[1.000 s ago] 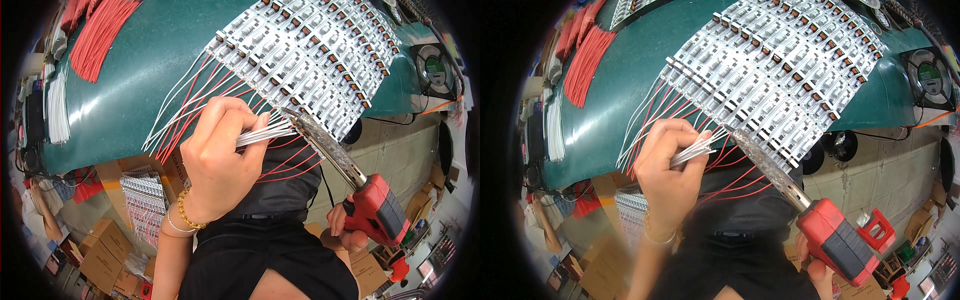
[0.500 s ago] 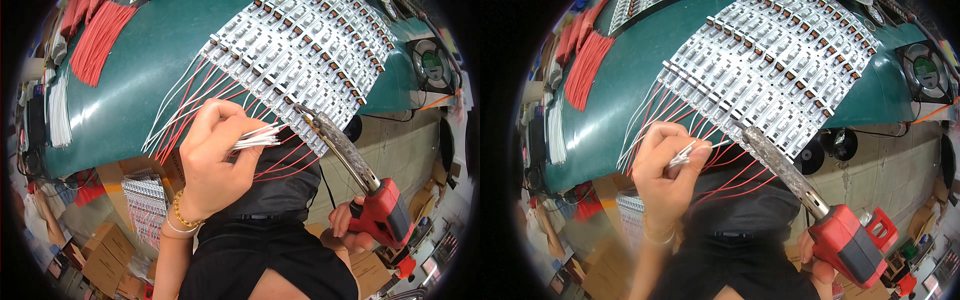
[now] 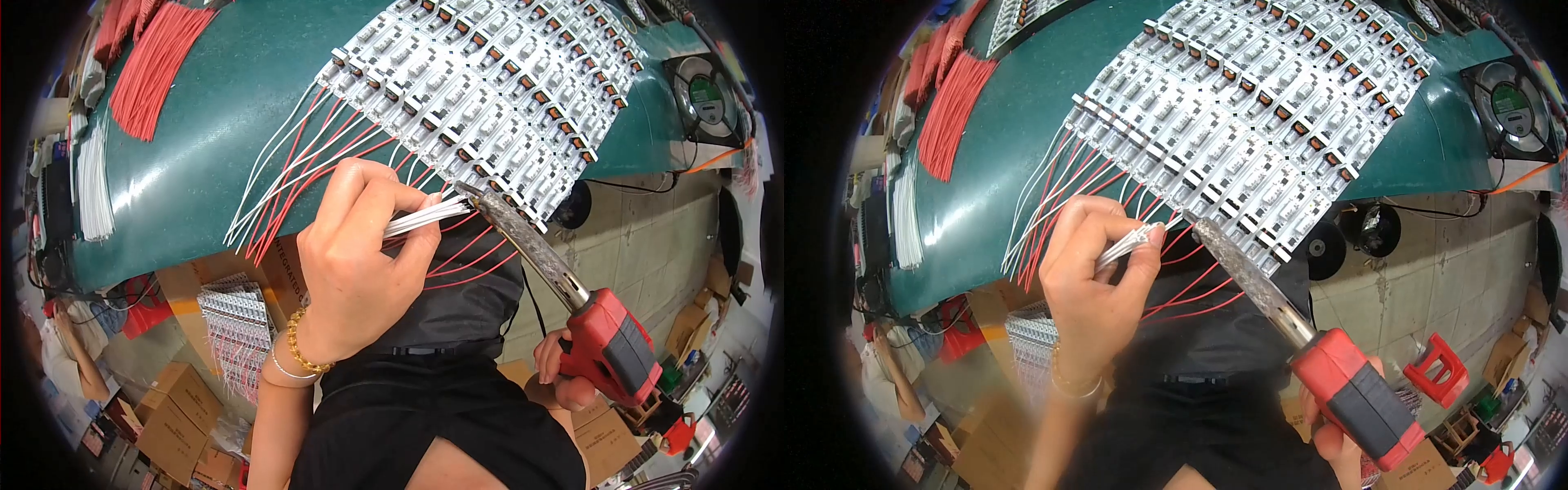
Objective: The person places a circuit board panel on the table and solders red and white wires to it using a soldering iron.
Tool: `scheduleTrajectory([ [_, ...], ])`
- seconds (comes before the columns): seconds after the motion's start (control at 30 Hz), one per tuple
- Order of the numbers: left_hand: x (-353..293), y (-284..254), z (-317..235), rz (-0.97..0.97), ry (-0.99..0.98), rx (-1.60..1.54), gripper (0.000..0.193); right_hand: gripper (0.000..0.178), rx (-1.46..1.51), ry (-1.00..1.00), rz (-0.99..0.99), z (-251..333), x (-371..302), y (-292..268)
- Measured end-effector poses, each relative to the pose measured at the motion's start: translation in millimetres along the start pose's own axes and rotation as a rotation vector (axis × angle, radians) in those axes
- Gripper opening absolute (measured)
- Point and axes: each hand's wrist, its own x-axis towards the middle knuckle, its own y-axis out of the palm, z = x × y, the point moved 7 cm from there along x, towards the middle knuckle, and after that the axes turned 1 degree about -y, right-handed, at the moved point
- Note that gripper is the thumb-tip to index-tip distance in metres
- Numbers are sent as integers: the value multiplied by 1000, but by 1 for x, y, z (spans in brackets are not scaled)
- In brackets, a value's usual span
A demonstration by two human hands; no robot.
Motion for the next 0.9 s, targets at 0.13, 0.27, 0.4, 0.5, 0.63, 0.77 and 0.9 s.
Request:
scheduleTrajectory([
  [0.13, 1, -1, -2, 1, -7, 4, 13, 80, -40, -38, 116, -3, 1, -2],
  [0.27, 2, -2, -3, -34, 84, 59, 13, 78, 60, -77, -14, 4, 4, -1],
  [0.4, 1, -2, -1, -36, 80, 66, 13, 92, -27, -102, 194, 5, 7, 7],
  [0.5, 3, -3, -2, -33, 63, 52, 13, 91, -22, -78, 191, 7, 7, 8],
  [0.63, 0, -2, -1, -26, 65, 48, 12, 90, 15, -56, 163, 4, 6, 9],
  [0.77, 3, -1, 0, 15, 85, -77, 14, 93, -5, -104, 106, 9, 10, 9],
  [0.9, 0, 1, -3, 125, -45, -223, 16, 92, 35, -149, 88, 17, 9, 9],
])
